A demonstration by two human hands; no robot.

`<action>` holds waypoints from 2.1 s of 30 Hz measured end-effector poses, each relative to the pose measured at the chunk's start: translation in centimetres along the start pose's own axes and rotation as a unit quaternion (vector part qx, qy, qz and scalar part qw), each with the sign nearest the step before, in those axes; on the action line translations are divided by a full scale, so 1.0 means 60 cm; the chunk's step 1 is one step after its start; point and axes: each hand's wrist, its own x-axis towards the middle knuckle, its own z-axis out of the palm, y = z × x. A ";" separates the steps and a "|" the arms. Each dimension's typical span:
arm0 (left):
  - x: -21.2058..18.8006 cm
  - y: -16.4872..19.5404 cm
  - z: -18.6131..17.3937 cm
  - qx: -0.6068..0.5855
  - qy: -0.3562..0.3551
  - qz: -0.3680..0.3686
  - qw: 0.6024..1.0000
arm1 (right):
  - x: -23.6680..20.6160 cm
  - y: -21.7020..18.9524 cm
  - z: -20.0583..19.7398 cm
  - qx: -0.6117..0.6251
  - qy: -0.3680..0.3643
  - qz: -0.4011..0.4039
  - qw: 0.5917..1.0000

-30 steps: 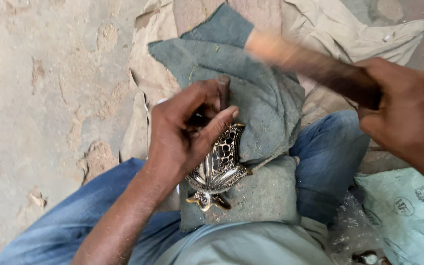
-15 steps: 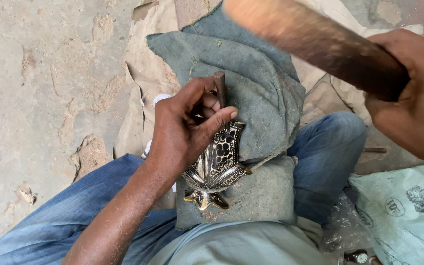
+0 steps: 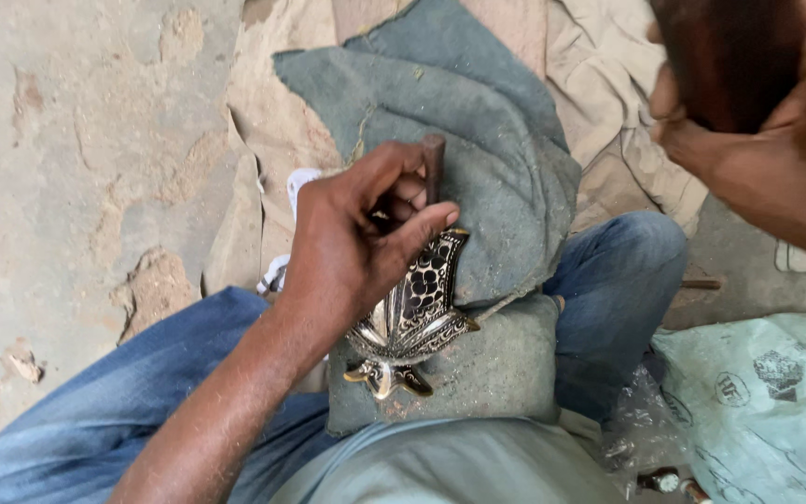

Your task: The person sits on the floor and uses a hammer and chisel to shape and emboss a decorative metal object. They repeatedly reposition the chisel and strike it to refine the surface details.

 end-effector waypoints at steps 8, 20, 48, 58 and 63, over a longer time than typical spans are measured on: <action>0.011 0.000 -0.001 -0.003 -0.001 0.009 1.000 | -0.002 0.126 0.025 -0.045 -0.090 0.013 0.995; 0.005 0.008 0.001 -0.025 0.000 0.008 1.000 | -0.015 0.102 -0.013 -0.218 -0.101 0.049 0.969; 0.123 0.082 0.028 0.260 -0.476 0.135 0.829 | -0.333 -0.030 0.273 0.178 0.174 0.263 0.932; 0.121 0.084 0.025 0.253 -0.481 0.151 0.826 | -0.357 -0.031 0.291 0.129 0.258 0.215 0.933; 0.107 0.087 0.017 0.222 -0.467 0.202 0.832 | -0.364 -0.018 0.313 0.124 0.272 0.246 0.922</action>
